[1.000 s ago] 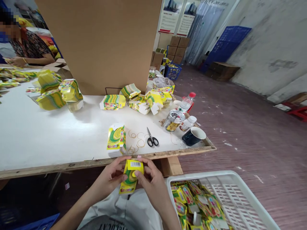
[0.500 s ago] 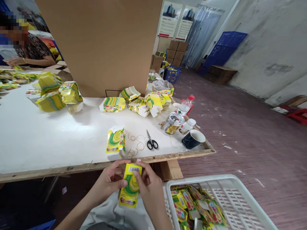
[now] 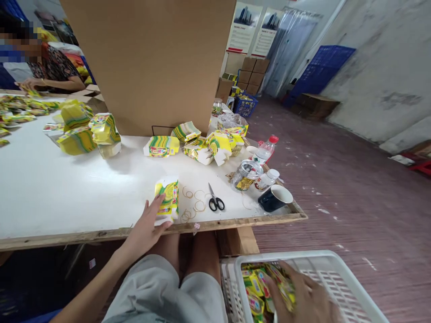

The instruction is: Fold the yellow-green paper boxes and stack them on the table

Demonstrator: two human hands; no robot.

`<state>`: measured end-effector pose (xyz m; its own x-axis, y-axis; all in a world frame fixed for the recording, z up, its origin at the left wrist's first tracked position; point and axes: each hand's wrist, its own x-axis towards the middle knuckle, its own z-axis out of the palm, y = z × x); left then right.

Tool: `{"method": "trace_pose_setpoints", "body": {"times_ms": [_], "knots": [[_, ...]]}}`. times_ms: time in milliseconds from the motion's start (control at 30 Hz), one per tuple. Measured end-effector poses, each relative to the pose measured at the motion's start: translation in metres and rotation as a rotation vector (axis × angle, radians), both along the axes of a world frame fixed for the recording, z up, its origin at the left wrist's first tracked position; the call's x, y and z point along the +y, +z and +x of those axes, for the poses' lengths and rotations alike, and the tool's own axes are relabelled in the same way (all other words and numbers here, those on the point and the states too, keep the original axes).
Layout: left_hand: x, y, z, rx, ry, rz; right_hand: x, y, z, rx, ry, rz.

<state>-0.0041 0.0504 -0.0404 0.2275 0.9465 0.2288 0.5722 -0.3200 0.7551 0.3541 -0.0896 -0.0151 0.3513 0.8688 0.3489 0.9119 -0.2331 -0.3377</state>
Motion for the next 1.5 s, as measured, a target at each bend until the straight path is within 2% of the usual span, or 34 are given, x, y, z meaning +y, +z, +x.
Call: {"method": "trace_pose_setpoints", "body": {"times_ms": [67,200,300,433,667,800,933,1067,1200,1500], "knots": [[-0.002,-0.004,0.003,0.052,-0.061,-0.003,0.021,-0.011,-0.031,0.260,0.120,-0.006],[-0.013,-0.001,0.007,0.048,-0.107,-0.030,0.086,-0.022,-0.128,0.741,0.295,0.039],[-0.013,0.001,0.003,-0.007,-0.126,-0.035,0.131,-0.028,-0.183,0.797,0.348,0.080],[-0.009,0.000,-0.002,-0.128,-0.097,-0.083,0.159,-0.034,-0.217,0.813,0.363,0.150],[-0.014,0.014,-0.002,-0.401,-0.098,-0.237,0.143,-0.039,-0.220,0.866,0.270,0.225],[-0.014,0.009,0.000,-0.534,-0.075,-0.277,0.139,-0.041,-0.215,0.939,0.240,0.198],[-0.012,0.000,0.000,-0.666,-0.012,-0.252,0.137,-0.045,-0.206,1.067,0.211,0.166],[-0.009,0.003,-0.001,-0.629,-0.012,-0.266,0.138,-0.047,-0.196,1.235,0.224,0.156],[-0.007,0.007,-0.005,-0.584,-0.005,-0.221,0.149,-0.046,-0.199,1.395,0.273,0.132],[0.000,0.000,-0.017,-0.233,0.100,-0.051,0.177,-0.035,-0.211,1.585,0.260,0.010]]}}
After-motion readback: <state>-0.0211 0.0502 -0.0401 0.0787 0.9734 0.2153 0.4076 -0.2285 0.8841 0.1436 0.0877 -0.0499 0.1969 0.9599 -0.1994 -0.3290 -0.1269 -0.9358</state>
